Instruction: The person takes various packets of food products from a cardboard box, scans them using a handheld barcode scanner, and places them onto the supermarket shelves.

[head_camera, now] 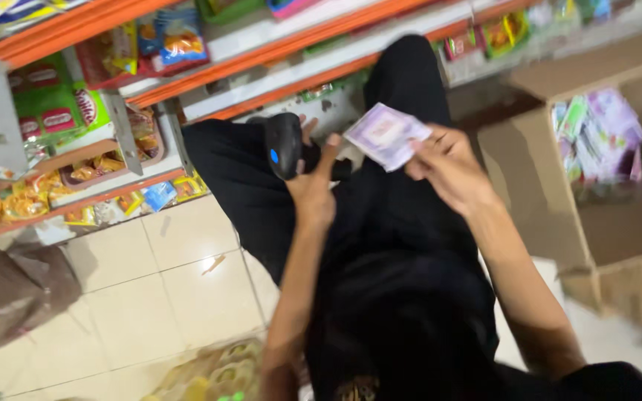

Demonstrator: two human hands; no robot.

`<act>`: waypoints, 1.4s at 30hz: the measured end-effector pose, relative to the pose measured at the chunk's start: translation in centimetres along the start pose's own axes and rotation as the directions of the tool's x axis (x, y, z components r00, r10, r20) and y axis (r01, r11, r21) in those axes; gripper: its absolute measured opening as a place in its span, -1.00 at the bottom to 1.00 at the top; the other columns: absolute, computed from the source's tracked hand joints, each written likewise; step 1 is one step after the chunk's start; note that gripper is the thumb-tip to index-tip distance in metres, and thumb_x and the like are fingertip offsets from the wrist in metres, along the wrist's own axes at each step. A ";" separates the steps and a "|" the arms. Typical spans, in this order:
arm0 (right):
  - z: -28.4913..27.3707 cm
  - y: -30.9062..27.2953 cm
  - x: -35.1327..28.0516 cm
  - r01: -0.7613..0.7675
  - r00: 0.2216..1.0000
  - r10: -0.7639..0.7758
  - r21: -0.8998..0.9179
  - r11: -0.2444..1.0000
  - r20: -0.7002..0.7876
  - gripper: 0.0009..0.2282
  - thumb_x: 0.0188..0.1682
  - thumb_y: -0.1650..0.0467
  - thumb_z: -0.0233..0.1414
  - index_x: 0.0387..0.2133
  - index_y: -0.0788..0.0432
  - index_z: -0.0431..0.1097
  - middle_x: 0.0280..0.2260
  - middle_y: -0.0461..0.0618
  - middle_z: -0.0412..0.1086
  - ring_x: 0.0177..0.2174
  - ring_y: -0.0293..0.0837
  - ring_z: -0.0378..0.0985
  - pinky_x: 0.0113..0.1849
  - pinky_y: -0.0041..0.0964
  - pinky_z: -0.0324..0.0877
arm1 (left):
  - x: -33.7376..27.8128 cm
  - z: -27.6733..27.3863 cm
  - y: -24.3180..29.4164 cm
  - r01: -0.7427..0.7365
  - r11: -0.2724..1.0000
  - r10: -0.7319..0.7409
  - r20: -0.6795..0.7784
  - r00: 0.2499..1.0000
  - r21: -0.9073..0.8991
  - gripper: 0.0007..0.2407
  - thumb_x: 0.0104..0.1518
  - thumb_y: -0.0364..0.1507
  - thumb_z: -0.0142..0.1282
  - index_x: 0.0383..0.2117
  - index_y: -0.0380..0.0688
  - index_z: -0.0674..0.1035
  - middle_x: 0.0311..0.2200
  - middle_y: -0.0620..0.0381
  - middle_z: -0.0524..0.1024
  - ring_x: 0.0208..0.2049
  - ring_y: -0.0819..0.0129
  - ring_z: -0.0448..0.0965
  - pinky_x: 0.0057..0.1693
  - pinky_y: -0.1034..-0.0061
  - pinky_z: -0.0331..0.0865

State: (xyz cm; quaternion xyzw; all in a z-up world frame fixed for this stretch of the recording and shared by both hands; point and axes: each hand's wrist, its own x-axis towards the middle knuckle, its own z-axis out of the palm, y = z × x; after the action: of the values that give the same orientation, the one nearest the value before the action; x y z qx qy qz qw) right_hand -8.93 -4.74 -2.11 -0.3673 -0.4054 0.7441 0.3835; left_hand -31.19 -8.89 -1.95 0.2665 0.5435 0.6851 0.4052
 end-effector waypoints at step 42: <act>-7.3 5.0 23.6 0.309 0.949 -0.281 -0.606 0.733 0.144 -0.90 0.18 0.46 0.14 -0.22 0.31 0.45 -0.36 -0.18 0.45 -0.32 -0.42 0.43 -0.26 -0.45 0.35 | 17.6 -3.4 -9.8 -0.311 0.850 -0.007 0.598 0.801 0.426 -0.63 -0.05 -0.59 0.30 -0.05 -0.34 0.53 -0.21 -0.06 0.58 -0.19 0.26 0.59 0.00 0.41 0.46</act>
State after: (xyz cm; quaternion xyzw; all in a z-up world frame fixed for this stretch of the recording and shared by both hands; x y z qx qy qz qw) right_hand -14.35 16.26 -14.99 -0.3880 -0.6885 0.5060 0.3455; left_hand -40.68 5.00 -13.60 0.6026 0.5293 0.4359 0.4084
